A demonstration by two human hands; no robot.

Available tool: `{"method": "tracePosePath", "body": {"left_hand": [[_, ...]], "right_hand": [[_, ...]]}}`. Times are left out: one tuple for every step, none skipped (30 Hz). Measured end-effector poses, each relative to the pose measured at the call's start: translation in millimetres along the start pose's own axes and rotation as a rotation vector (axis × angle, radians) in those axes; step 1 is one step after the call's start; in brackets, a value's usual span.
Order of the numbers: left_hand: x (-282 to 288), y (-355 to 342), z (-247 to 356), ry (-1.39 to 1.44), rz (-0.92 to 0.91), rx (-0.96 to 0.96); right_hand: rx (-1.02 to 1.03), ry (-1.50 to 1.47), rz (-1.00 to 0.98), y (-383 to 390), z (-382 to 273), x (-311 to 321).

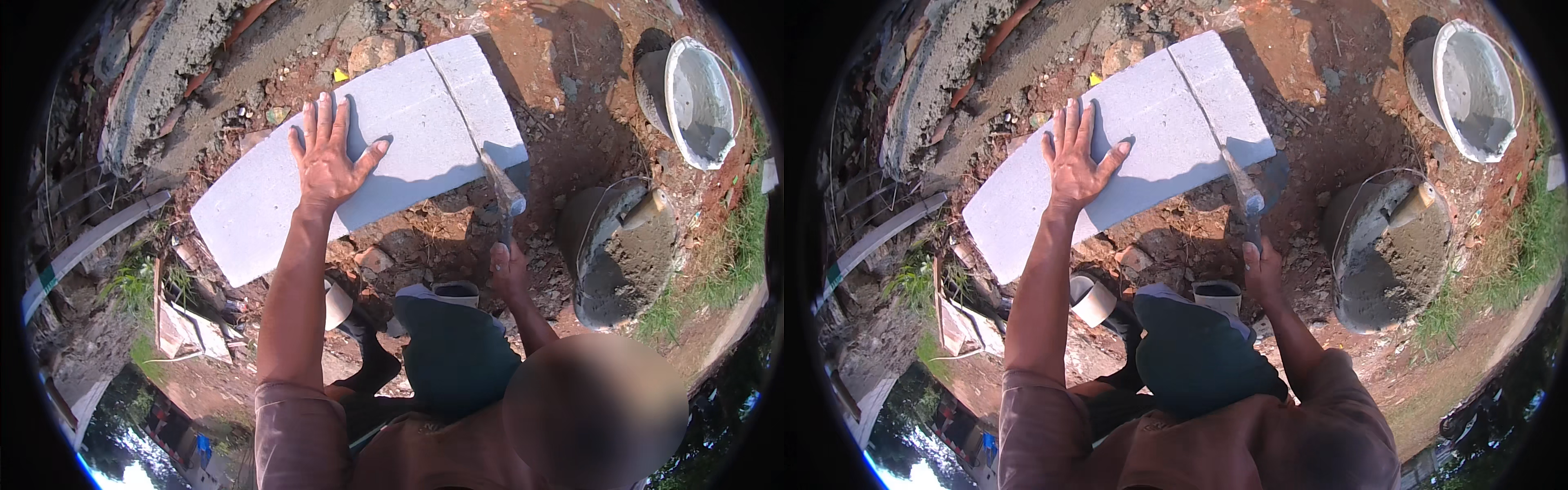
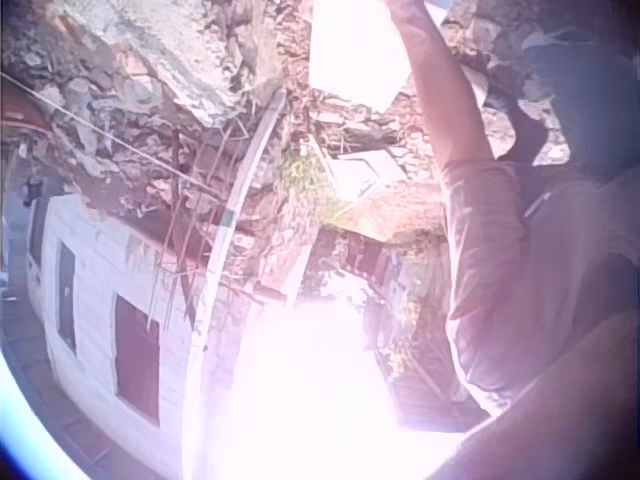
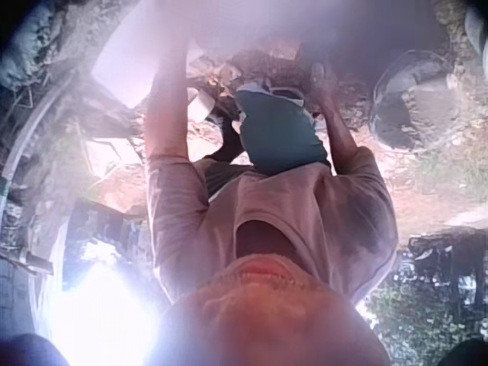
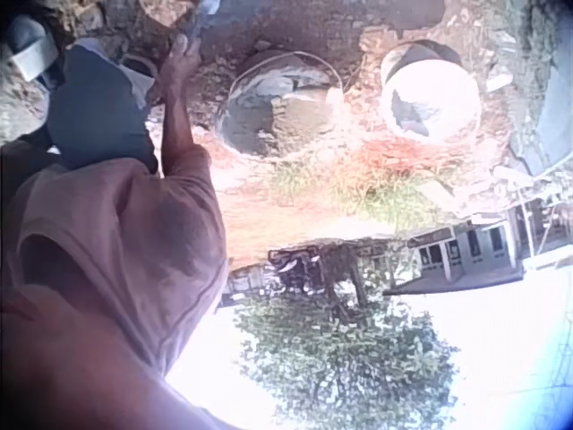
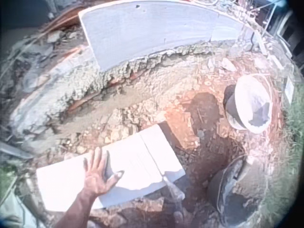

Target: The person scoops mortar from a bucket with a trowel and spreads it onto a concrete block. They place the block onto a prepared mortar bed, align it with a string line, and tap it into position with a hammer. The person repeats this process for additional blocks.

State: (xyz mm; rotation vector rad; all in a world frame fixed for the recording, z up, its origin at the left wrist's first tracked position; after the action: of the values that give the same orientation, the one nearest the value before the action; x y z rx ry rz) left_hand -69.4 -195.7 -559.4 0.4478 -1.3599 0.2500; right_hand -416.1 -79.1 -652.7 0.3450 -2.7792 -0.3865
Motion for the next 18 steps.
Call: {"method": "tracePosePath", "body": {"left_hand": [[3,0,-7,0.075,-0.089,-0.042],[20,-1,-15,0.159,-0.148,-0.055],[29,1,-37,0.260,-0.243,0.067],[40,10,-67,0.226,-0.207,0.075],[54,19,-102,0.192,-0.174,0.076],[72,27,-130,0.059,-0.207,0.163],[89,44,-159,-0.064,-0.247,0.245],[98,60,-196,-0.024,-0.287,0.365],[110,80,-222,0.017,-0.285,0.521],[115,103,-262,0.093,-0.273,0.604],[118,129,-297,0.102,-0.284,0.692],[113,154,-319,0.126,-0.298,0.732],[106,173,-322,0.139,-0.300,0.761],[93,185,-328,0.064,-0.356,0.762],[81,190,-320,-0.013,-0.431,0.726],[73,183,-304,-0.031,-0.482,0.672],[65,176,-289,-0.052,-0.533,0.617],[68,170,-291,0.017,-0.481,0.640]], "right_hand": [[-0.026,-0.059,-0.012,3,5,-5],[-0.026,-0.107,-0.002,0,0,-5],[-0.076,-0.107,-0.021,3,0,-6],[-0.112,-0.103,-0.036,2,-6,-4],[-0.149,-0.096,-0.043,3,-8,-3],[-0.108,-0.067,-0.061,-1,-13,1],[-0.071,-0.029,-0.072,-1,-15,8],[-0.023,0.011,-0.069,-6,-17,15],[0.001,0.042,-0.077,-4,-12,17],[0.032,0.073,-0.072,-4,-6,17],[0.055,0.099,-0.071,-5,-4,17],[0.035,0.128,-0.078,-4,-15,18],[0.013,0.153,-0.077,-2,-31,16],[-0.007,0.174,-0.081,-2,-43,19],[0.027,0.188,-0.070,0,-53,29],[0.068,0.198,-0.049,1,-62,37],[0.106,0.208,-0.029,2,-69,44],[0.133,0.161,-0.010,4,-76,49]]}}
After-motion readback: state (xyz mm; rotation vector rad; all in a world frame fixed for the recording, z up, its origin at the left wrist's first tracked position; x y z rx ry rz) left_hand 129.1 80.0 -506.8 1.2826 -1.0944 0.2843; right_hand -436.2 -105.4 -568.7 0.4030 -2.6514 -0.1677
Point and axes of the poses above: each hand's wrist, its own y-axis away from the middle knuckle, its own x-axis out of the back of the hand, z = x × y, the point moved 10 cm from there along -y, towards the middle knuckle, and after that the axes turned 15 degrees about x, right-handed, at the moved point
